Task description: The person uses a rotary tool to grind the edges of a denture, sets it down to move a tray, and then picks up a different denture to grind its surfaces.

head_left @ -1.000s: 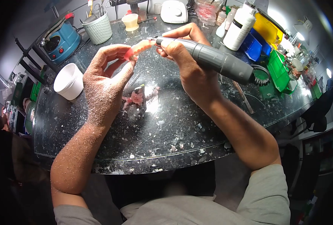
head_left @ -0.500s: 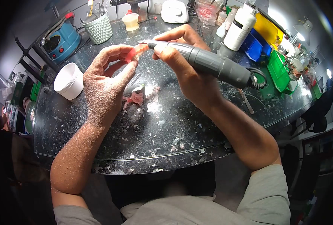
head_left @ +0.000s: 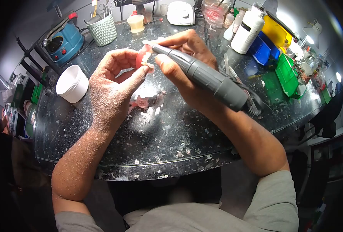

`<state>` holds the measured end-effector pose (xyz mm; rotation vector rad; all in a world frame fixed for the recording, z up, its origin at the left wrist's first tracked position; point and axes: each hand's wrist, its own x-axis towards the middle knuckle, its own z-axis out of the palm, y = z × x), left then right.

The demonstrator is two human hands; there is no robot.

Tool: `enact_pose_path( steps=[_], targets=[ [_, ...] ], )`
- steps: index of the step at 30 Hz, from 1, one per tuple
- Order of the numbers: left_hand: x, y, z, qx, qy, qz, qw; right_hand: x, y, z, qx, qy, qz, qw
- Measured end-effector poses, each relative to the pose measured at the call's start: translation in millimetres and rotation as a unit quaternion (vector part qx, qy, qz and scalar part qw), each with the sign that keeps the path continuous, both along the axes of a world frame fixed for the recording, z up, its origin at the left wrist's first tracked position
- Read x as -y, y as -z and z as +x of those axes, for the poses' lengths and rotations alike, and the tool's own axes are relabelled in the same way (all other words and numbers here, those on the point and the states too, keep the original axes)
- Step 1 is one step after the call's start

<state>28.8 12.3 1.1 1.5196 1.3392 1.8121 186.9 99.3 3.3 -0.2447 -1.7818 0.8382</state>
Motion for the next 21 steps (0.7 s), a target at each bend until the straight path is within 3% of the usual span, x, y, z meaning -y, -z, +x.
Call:
enact_pose_path(
  steps=[11, 19, 21],
  targets=[
    [-2.3, 4.4, -1.2, 0.035, 0.028, -0.012, 0.999, -9.9, 8.1, -2.3, -0.019, 0.020, 0.076, 0.997],
    [-5.6, 6.5, -2.8, 0.040, 0.034, 0.002, 0.999, -4.9, 3.4, 0.9, 0.017, 0.032, 0.049, 0.998],
    [-4.8, 6.5, -4.3, 0.051, 0.037, 0.001, 0.998, -4.5, 3.2, -0.7, -0.035, 0.084, -0.006, 0.996]
  ],
)
